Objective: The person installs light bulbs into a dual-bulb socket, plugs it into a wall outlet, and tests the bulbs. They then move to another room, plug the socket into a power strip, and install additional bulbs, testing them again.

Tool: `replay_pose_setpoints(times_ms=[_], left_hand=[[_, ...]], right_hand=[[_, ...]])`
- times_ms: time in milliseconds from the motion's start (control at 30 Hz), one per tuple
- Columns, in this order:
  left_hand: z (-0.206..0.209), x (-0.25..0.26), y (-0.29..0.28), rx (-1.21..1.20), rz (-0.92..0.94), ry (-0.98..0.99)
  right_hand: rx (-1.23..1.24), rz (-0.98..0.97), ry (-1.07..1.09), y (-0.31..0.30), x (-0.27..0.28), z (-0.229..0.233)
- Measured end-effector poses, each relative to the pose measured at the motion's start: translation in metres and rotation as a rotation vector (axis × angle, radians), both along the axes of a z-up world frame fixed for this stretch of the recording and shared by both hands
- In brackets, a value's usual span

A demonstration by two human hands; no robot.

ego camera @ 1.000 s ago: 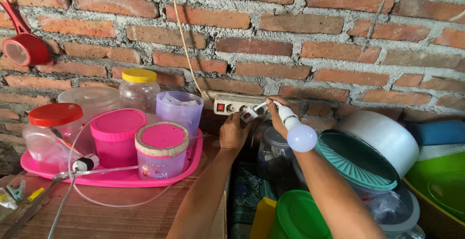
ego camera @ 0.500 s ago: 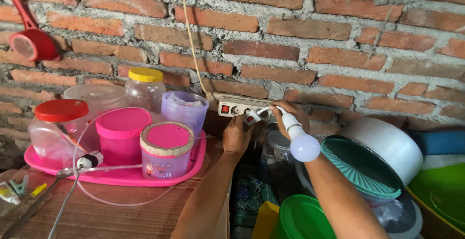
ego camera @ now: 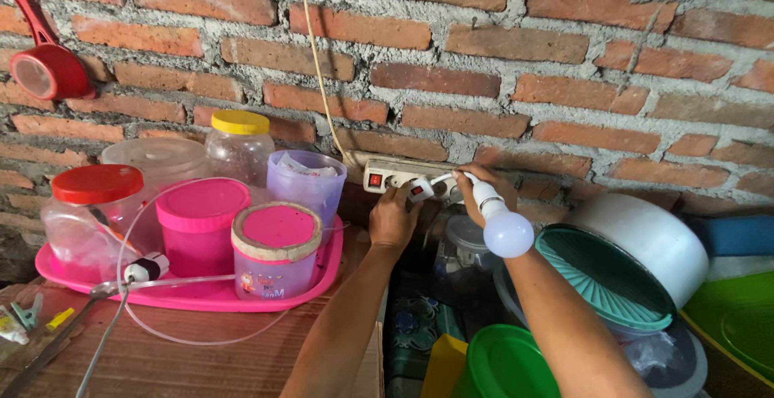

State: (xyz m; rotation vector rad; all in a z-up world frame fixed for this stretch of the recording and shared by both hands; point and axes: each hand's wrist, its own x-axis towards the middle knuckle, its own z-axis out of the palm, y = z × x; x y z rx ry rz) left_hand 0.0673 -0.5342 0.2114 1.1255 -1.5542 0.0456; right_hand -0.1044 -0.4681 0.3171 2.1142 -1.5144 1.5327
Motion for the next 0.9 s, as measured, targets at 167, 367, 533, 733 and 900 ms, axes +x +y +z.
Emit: replay_pose_setpoints(times_ms=[167, 367, 533, 733, 900], left_hand=[[-0.005, 0.0, -0.01, -0.031, 0.029, -0.049], [-0.01, 0.002, -0.018, -0.1, 0.045, -0.104], [-0.011, 0.002, -0.02, -0.128, 0.04, -0.114], [-0.006, -0.002, -0.015, -0.016, 0.014, -0.061], [-0.006, -0.001, -0.013, -0.033, -0.018, -0.031]], right_hand=[[-0.113, 0.099, 0.035, -0.01, -0.006, -0.005], [-0.015, 0.069, 0.005, -0.019, -0.009, -0.008], [0.028, 0.02, 0.091, -0.019, -0.013, -0.006], [0.08, -0.046, 0.181, -0.003, -0.036, -0.004], [-0.086, 0.073, 0.205, -0.009, -0.061, -0.009]])
